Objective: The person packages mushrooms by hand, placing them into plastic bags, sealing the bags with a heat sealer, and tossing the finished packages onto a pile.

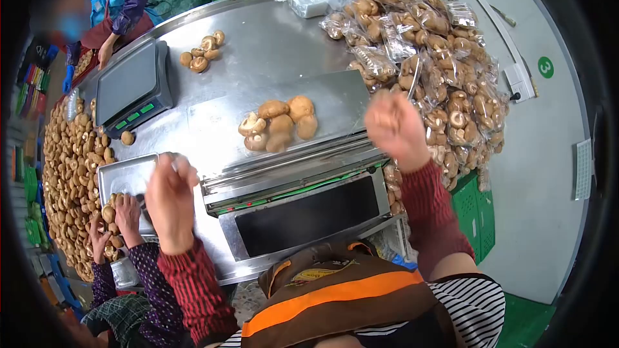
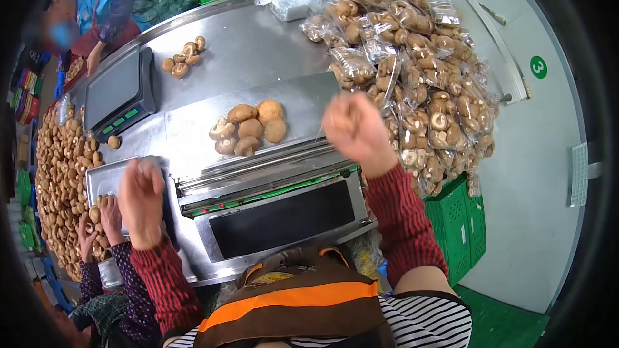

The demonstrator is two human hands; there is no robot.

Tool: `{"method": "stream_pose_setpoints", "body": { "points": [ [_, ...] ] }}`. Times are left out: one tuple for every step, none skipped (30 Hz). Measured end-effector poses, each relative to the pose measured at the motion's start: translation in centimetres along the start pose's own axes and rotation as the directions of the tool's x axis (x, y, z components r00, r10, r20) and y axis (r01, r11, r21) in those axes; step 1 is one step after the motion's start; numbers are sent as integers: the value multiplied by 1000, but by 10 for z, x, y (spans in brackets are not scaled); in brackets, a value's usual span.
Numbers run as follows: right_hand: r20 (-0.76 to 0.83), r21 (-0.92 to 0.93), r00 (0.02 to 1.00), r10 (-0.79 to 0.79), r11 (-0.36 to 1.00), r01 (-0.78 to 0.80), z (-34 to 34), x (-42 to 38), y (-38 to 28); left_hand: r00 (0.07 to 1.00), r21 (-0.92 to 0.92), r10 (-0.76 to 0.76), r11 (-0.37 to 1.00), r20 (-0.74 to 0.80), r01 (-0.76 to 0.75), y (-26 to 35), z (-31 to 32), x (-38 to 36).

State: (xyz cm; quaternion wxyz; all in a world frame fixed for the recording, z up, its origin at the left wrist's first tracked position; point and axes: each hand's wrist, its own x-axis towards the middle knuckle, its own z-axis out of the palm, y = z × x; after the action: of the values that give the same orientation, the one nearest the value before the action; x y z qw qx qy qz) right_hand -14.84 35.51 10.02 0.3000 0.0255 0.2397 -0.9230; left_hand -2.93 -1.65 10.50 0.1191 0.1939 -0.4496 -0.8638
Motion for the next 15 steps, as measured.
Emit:
{"method": "stream_pose_setpoints", "body": {
  "points": [
    [62, -76, 994, -89, 993, 94, 4, 26, -11, 979, -27, 138, 989, -152, -144, 1, 30, 18],
    [-327, -238, 887, -325, 937, 255, 37, 54, -4, 957, 81, 285, 957, -51, -280, -7, 48, 45],
    [-194, -407, 916, -352, 878, 252, 19, 87, -6, 906, 170, 418, 890, 69, -423, -23, 57, 74],
    [-53, -560, 933, -355, 785, 266, -15, 117, -4, 869, 376, 455, 784, 193, -494, -62, 31, 121],
    [-60, -772, 942, -329, 614, 165, -51, 137, 6, 830, 550, 458, 624, 317, -555, -90, 6, 159],
    [-82, -919, 948, -306, 392, 47, -77, 150, 14, 929, 729, 242, 575, 281, -370, -91, 16, 152],
    [-78, -920, 949, -307, 388, 49, -84, 151, 22, 982, 869, 22, 463, 185, -174, -95, 22, 138],
    [-178, -858, 952, -248, 514, -27, -92, 145, 33, 925, 825, 73, 430, 372, -366, -106, 11, 137],
    [-279, -768, 945, -172, 631, -112, -98, 141, 41, 835, 750, 107, 388, 540, -535, -112, 4, 130],
    [-291, -764, 943, -161, 633, -128, -103, 140, 43, 868, 751, -33, 519, 495, -409, -113, -6, 118],
    [-232, -838, 959, -165, 535, -110, -101, 137, 46, 813, 774, -57, 352, 579, -526, -110, -10, 109],
    [-168, -899, 972, -165, 431, -82, -98, 132, 48, 764, 748, -43, 244, 644, -617, -102, -6, 100],
    [-164, -898, 973, -164, 432, -78, -91, 132, 44, 704, 701, -25, 128, 710, -702, -95, 0, 95],
    [-223, -907, 975, -7, 368, -205, -81, 138, 34, 701, 698, -14, 119, 713, -707, -95, 3, 94],
    [-287, -905, 947, 141, 283, -317, -72, 143, 26, 740, 721, -13, 238, 672, -650, -96, 4, 94]
  ]
}}
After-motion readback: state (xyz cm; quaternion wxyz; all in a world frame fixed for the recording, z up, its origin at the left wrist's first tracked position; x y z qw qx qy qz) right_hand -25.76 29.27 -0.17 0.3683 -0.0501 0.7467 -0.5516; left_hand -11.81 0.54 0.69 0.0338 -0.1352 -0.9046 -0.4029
